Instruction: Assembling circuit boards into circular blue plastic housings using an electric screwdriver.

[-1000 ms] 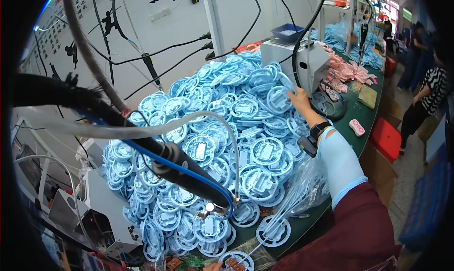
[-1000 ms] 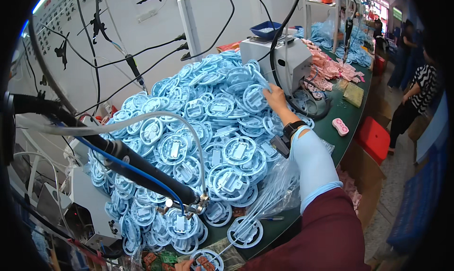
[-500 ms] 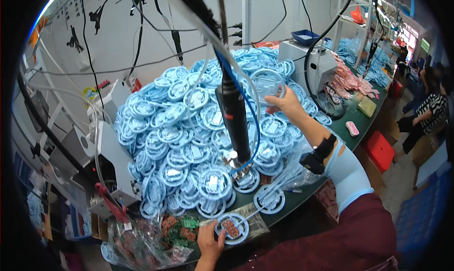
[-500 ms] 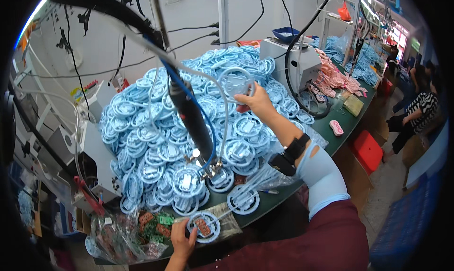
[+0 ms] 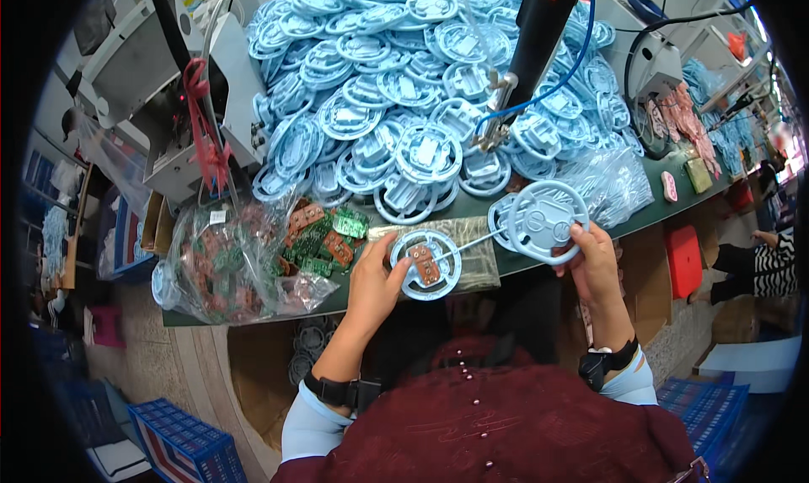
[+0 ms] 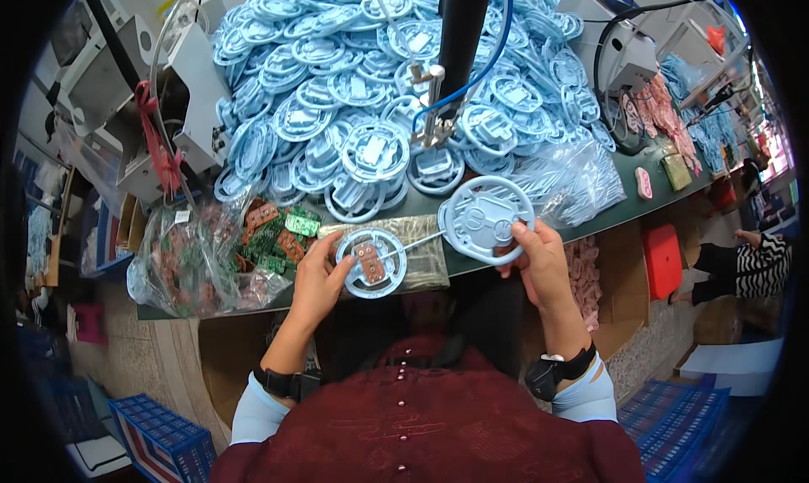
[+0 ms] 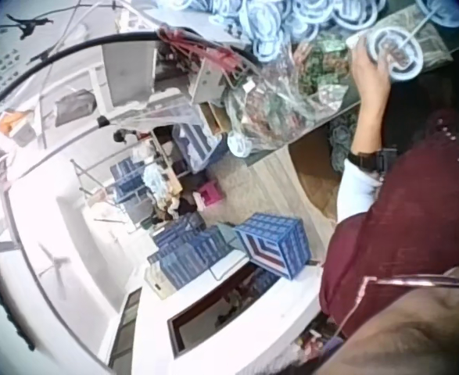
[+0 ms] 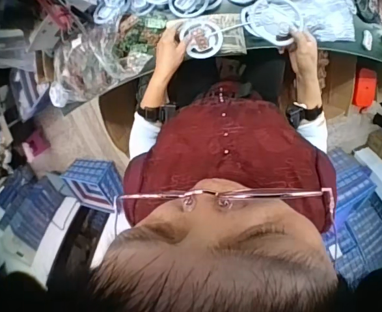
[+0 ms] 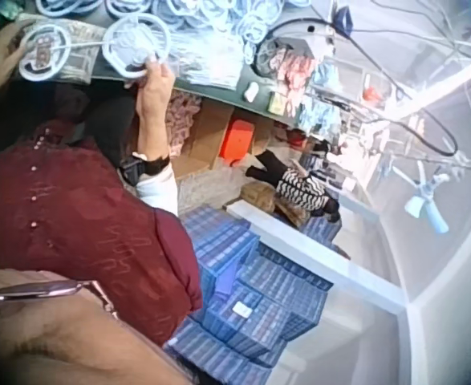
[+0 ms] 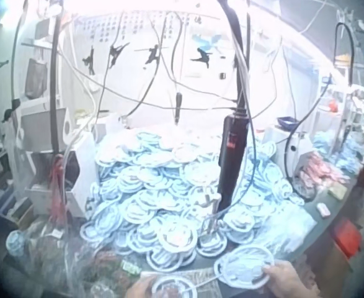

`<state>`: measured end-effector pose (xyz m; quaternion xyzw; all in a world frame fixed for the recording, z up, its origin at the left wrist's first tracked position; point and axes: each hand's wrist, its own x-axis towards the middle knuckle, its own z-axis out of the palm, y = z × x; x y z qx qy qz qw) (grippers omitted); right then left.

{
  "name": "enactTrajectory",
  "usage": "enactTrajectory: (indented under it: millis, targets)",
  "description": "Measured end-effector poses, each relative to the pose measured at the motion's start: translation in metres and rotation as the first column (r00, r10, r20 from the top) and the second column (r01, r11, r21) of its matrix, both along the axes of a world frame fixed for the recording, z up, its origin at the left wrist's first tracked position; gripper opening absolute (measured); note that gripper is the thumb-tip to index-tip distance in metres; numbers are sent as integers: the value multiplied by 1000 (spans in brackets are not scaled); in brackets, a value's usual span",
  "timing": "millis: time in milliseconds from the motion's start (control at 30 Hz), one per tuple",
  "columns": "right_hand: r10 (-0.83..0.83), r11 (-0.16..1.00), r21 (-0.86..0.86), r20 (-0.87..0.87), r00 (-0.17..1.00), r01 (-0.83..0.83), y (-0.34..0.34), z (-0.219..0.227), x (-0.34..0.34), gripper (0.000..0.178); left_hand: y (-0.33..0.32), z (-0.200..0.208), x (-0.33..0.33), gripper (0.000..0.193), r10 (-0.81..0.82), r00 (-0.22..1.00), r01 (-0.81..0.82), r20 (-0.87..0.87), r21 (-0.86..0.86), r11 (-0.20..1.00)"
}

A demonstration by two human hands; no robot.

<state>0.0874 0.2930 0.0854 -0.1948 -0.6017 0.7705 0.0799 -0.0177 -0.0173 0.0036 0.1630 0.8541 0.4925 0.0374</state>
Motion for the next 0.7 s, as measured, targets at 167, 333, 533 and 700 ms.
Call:
enactTrajectory:
  millis: [167,333,533,700]
  targets:
    - [89,995,58,-59,994,-86,-15,0,7,24,-5,-4,-7,35,-1,995,-4,96,52,999]
    - [39,976,215,-141,989,-8,-13,5,7,21,0,4,-15,33,-20,975,19,222,10,1000]
    - [-23,603,780,-191,981,166,4,22,11,13,9,6,-23,32,-25,974,39,227,-57,998]
    - [-72,388,701,-625,778,599,15,36,19,14,18,18,-25,35,31,983,9,181,-216,976]
